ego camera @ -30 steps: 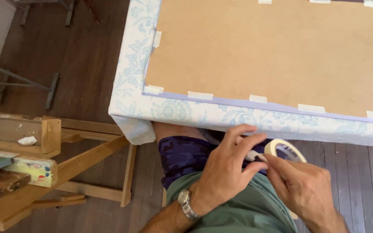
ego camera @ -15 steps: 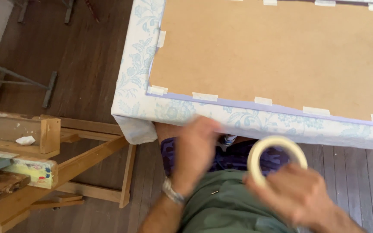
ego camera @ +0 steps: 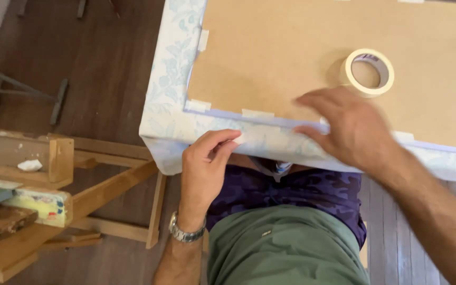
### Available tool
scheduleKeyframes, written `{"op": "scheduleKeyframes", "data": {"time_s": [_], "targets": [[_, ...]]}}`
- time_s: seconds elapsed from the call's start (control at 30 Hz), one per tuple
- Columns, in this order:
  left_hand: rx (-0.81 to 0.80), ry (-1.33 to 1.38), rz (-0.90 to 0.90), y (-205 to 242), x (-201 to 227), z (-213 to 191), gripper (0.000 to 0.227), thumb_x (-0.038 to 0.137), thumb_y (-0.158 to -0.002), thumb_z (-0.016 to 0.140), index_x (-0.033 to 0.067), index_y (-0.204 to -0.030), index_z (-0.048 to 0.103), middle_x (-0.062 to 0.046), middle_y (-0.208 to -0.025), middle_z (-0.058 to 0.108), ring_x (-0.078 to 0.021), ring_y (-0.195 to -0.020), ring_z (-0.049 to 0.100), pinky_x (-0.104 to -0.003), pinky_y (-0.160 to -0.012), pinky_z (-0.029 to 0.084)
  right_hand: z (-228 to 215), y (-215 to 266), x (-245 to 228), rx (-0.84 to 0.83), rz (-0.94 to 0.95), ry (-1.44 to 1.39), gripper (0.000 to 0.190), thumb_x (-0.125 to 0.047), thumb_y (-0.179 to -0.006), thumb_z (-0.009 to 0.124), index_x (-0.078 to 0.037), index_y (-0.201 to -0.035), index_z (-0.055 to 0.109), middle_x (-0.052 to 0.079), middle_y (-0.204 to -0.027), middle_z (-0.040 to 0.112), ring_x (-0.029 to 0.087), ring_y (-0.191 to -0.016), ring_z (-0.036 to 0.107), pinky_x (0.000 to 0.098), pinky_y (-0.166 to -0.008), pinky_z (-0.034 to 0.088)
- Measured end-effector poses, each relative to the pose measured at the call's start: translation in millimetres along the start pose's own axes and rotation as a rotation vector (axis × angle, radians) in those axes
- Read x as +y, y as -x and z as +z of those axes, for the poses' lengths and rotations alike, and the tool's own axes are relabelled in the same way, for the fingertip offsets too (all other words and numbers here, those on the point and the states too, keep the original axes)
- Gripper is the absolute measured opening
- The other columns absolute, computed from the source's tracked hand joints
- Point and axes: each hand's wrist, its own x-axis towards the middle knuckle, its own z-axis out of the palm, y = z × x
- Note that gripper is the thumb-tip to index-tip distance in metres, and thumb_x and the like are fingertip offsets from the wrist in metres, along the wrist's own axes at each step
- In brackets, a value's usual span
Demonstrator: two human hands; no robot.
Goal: Securing a backing board to a frame by applying masking tape along the edges.
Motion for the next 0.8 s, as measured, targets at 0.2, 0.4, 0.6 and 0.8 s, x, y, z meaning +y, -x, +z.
{"op": "scheduleKeyframes", "data": {"time_s": [0.2,0.4,0.6,0.8], "targets": [[-0.133,-0.126,-0.087,9,-13,6,0.048,0.011,-0.088,0.077,0.0191,-0.133,0.065,-0.006,-0.091,0.08,-0.0222,-0.079,0.073,-0.034,-0.076,0.058,43,-16,-63,-0.082,0.144,-0.525,0.017,-0.022,-0.079,0.086,-0.015,-0.09,0.077,0.004,-0.083,0.074,0.029,-0.087,0.075,0.0408,-0.082,0.058],[-0.199,-0.207,-0.105,-4,-29,-10,0.033,0.014,-0.091,0.075,0.0244,-0.121,0.07,0.001,-0.093,0.081,-0.0225,-0.094,0.074,-0.034,-0.084,0.06,53,-29,-74,-0.199,0.276,-0.507,0.013,-0.024,-0.084,0.081,-0.014,-0.09,0.075,0.003,-0.081,0.076,0.023,-0.085,0.076,0.0389,-0.081,0.06],[-0.239,-0.265,-0.076,-48,-22,-32,0.032,0.012,-0.087,0.075,0.0184,-0.118,0.072,-0.007,-0.096,0.081,-0.0323,-0.093,0.076,-0.043,-0.082,0.06,57,-69,-67,-0.248,0.285,-0.411,0.016,-0.018,-0.088,0.076,-0.009,-0.099,0.07,0.013,-0.081,0.075,0.032,-0.083,0.074,0.0462,-0.078,0.057],[-0.316,-0.244,-0.089,-87,-32,-36,0.034,0.009,-0.085,0.075,0.0172,-0.116,0.068,-0.013,-0.125,0.066,-0.032,-0.094,0.076,-0.043,-0.085,0.062,70,-106,-52,-0.28,0.363,-0.411,0.034,-0.015,-0.089,0.071,-0.017,-0.118,0.056,-0.001,-0.083,0.074,0.021,-0.081,0.073,0.0383,-0.076,0.056]]}}
